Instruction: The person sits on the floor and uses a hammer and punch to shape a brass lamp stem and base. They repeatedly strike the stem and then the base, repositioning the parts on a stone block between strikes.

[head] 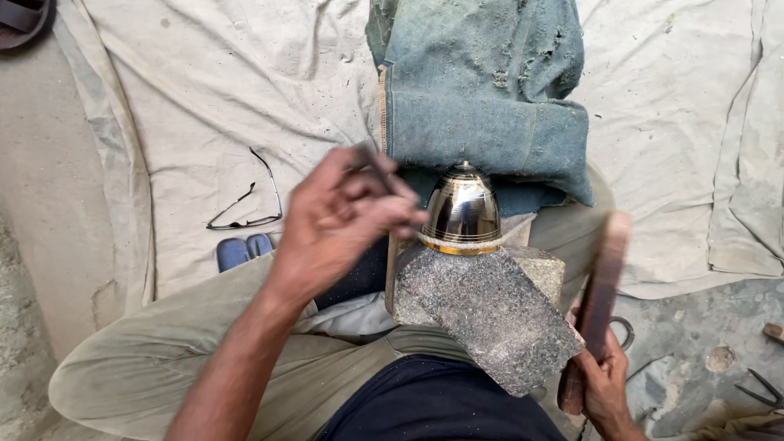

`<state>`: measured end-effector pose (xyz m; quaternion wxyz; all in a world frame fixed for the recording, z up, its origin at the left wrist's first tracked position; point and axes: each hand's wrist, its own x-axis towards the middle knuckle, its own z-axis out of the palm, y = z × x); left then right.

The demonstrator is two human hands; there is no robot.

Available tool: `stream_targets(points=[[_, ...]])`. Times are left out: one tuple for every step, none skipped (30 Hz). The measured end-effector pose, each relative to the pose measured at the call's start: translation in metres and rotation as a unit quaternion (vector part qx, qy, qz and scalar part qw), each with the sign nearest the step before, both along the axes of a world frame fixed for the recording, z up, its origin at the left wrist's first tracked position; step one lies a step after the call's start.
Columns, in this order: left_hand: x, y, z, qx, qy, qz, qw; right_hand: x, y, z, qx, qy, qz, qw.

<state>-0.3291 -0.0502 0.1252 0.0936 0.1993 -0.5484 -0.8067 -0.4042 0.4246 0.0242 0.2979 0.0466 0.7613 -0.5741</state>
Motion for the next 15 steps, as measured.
stream_targets(points=[[-0.013,0.005,0.001,-0.060,0.018,-0.027,0.998,-0.001,0.003,0.005,0.031,0.020,0.006,0.999],[-0.025,0.009,0.002,-0.121,0.038,-0.054,0.990,-0.001,0.005,0.010,0.062,0.041,0.012,0.997],[-0.033,0.012,0.002,-0.181,0.056,-0.081,0.979,-0.002,0.007,0.016,0.094,0.061,0.017,0.994],[-0.038,0.014,0.003,-0.191,0.055,-0.087,0.976,-0.003,0.006,0.022,0.088,0.116,0.038,0.989],[-0.042,0.016,0.005,-0.201,0.053,-0.092,0.974,-0.005,0.004,0.028,0.082,0.171,0.060,0.980],[-0.045,0.016,0.005,-0.211,0.050,-0.098,0.971,-0.009,0.001,0.035,0.074,0.224,0.084,0.968],[-0.048,0.016,0.006,-0.210,0.034,-0.104,0.972,-0.012,-0.006,0.039,0.007,0.200,0.081,0.976],[-0.051,0.016,0.006,-0.209,0.019,-0.109,0.972,-0.018,-0.016,0.042,-0.062,0.175,0.079,0.979],[-0.053,0.015,0.007,-0.208,0.006,-0.116,0.971,-0.025,-0.026,0.047,-0.130,0.151,0.074,0.977],[-0.056,0.015,0.007,-0.184,0.019,-0.115,0.976,-0.034,-0.036,0.054,-0.031,0.128,0.068,0.989],[-0.058,0.015,0.007,-0.160,0.032,-0.112,0.980,-0.043,-0.047,0.062,0.067,0.103,0.063,0.990],[-0.060,0.015,0.007,-0.136,0.045,-0.108,0.984,-0.052,-0.058,0.070,0.165,0.075,0.059,0.982],[-0.061,0.015,0.007,-0.173,0.049,-0.111,0.977,-0.060,-0.068,0.079,0.126,0.103,0.064,0.985],[-0.063,0.015,0.008,-0.209,0.052,-0.113,0.970,-0.067,-0.077,0.089,0.088,0.130,0.072,0.985],[-0.064,0.015,0.008,-0.246,0.055,-0.115,0.961,-0.074,-0.085,0.098,0.049,0.157,0.079,0.983]])
